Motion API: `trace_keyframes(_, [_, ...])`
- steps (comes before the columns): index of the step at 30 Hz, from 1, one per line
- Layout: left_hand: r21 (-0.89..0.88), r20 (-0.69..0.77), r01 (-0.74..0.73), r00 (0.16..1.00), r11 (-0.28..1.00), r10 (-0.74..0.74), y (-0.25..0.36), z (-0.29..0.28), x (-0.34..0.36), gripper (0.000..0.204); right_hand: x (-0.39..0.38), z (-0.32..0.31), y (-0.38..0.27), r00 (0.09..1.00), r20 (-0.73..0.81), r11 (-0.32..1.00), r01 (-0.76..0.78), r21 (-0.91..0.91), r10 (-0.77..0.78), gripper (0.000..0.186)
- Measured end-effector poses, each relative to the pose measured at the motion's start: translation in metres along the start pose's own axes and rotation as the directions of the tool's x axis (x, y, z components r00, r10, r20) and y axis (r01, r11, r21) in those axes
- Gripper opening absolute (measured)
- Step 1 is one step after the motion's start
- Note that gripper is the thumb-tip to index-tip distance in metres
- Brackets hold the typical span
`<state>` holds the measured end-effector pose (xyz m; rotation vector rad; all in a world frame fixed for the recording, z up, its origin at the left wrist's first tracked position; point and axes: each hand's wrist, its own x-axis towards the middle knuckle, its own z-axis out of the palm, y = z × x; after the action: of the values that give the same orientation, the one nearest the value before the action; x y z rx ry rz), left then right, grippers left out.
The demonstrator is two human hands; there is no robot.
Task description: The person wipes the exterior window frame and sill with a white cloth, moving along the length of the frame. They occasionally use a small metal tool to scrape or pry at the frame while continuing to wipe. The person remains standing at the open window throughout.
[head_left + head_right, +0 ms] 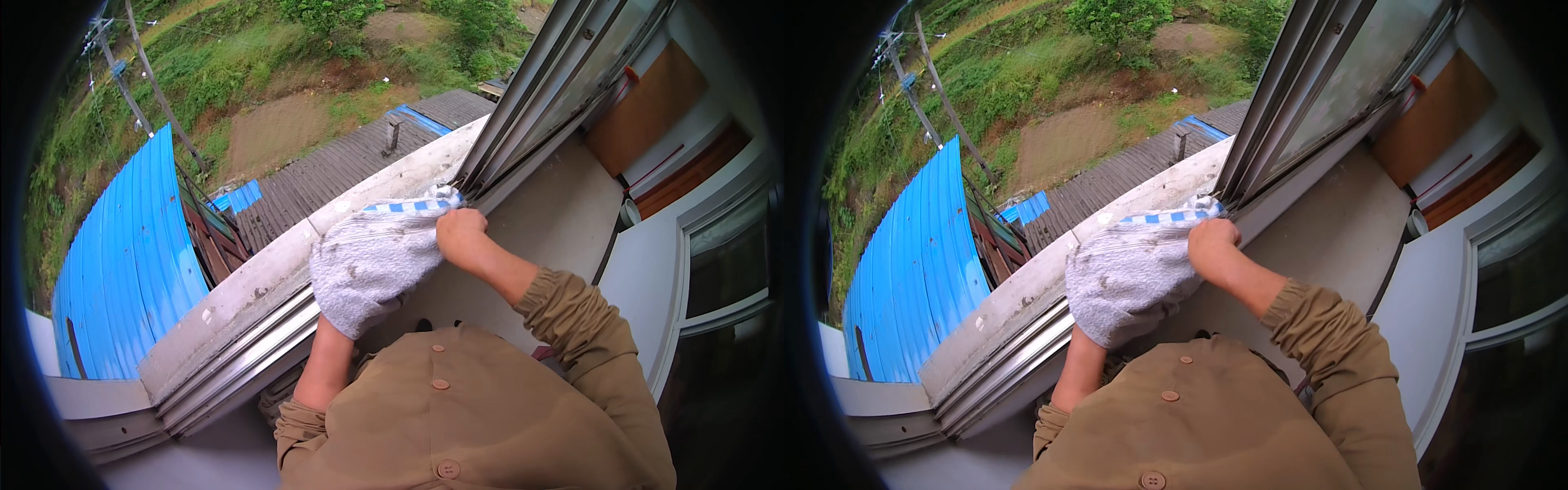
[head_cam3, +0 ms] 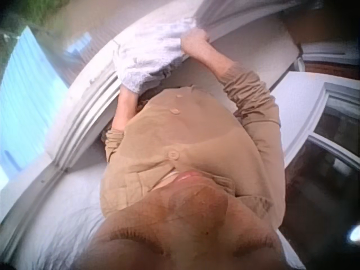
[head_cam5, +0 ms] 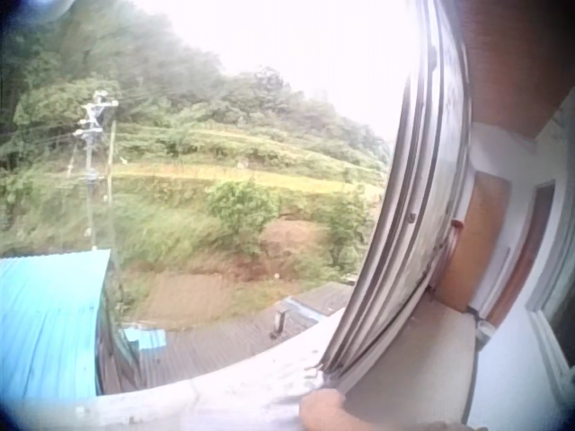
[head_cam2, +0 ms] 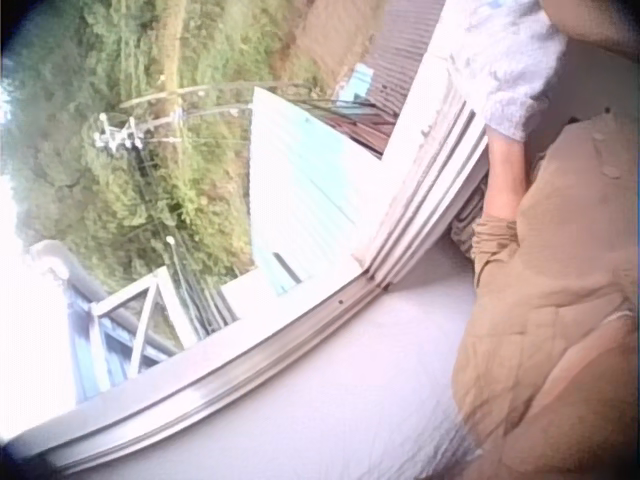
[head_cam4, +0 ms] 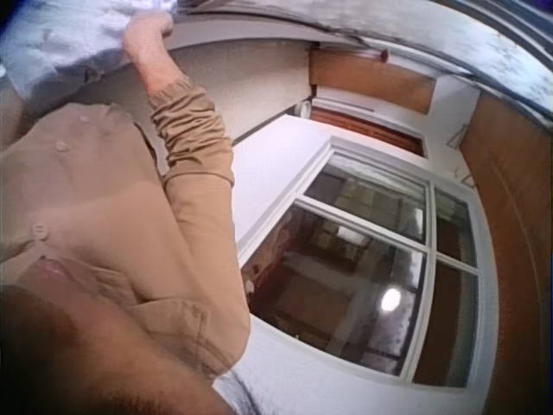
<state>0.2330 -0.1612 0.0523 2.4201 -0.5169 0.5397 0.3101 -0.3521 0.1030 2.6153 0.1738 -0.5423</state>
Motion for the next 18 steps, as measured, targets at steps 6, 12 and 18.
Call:
trace_keyframes(6, [0.228,0.048,0.102,0.992,0.968,-0.116,-0.018,-0.036,-0.037,0.051,-0.053,-0.002,-0.038,0.997,-0.048,0.985,0.069,0.157,-0.063,0.021])
trace_keyframes(12, [0.321,0.028,0.099,0.993,0.942,-0.114,-0.017,-0.032,-0.037,0.048,-0.039,0.005,-0.027,0.999,0.028,0.982,0.019,0.189,-0.025,0.021])
trace_keyframes(18, [0.175,-0.007,-0.079,0.997,0.981,0.081,0.061,-0.034,0.053,0.040,0.010,0.021,0.048,0.988,-0.087,0.970,-0.102,0.221,0.123,0.023])
